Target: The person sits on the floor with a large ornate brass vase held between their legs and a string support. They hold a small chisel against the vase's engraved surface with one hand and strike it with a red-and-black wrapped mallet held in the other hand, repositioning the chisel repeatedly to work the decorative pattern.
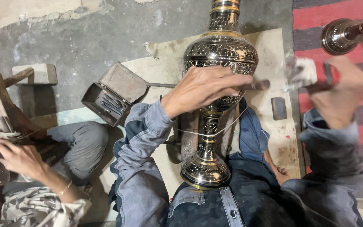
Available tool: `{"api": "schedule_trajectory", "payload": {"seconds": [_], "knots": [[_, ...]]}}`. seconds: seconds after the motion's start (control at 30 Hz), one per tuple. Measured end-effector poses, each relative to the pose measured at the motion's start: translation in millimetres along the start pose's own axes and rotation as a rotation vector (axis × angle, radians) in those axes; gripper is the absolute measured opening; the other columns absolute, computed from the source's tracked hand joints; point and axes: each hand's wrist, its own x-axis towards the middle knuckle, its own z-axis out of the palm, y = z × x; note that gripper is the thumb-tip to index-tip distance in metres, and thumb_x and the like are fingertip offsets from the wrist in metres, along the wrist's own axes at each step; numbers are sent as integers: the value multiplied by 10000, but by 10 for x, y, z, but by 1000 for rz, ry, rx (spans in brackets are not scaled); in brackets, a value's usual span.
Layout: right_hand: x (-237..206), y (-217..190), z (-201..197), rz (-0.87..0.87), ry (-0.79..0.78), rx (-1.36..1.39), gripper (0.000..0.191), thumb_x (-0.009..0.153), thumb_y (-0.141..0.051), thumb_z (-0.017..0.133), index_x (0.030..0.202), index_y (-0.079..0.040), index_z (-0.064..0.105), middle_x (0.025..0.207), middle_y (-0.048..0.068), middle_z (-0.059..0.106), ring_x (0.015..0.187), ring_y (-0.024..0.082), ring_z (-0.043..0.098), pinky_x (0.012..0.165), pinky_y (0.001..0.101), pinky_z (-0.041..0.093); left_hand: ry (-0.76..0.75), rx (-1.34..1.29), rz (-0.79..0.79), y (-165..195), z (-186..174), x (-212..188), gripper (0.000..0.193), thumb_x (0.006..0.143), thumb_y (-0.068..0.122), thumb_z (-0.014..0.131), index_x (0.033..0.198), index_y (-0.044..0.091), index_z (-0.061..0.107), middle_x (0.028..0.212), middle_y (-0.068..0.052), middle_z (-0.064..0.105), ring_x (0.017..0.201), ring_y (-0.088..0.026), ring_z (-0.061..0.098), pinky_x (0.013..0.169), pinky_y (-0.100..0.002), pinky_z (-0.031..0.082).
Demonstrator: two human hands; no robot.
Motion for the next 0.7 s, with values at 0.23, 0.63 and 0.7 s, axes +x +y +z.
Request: {"api": "schedule_trajectory", "payload": {"seconds": [0.23, 0.63, 0.7], "knots": [[457, -434, 5, 227, 27, 885, 253, 953, -112, 836, 1067, -109, 610, 944, 65, 674, 821, 217, 654, 796, 337, 555, 106, -73, -87, 28, 85, -169, 435, 992, 297, 732, 1389, 146, 638, 1028, -52, 739, 868, -248, 713, 776, -388, 580], [568, -306, -275, -206, -66, 174, 142, 1002, -61, 829, 1066, -53, 703, 954, 109, 674, 846, 270, 667, 767, 354, 507, 181, -89, -116, 95, 122, -222, 384, 978, 244, 754, 1325, 112, 657, 1047, -68, 743, 887, -247, 703, 770, -376, 580], [560, -208, -303, -154, -156, 306, 97, 976, -99, 778, 1000, -69, 689, 913, 109, 673, 768, 268, 640, 731, 361, 503, 197, -86, -101, 115, 131, -229, 381, 976, 245, 758, 1316, 106, 655, 1032, -71, 735, 873, -251, 691, 781, -382, 578]]}}
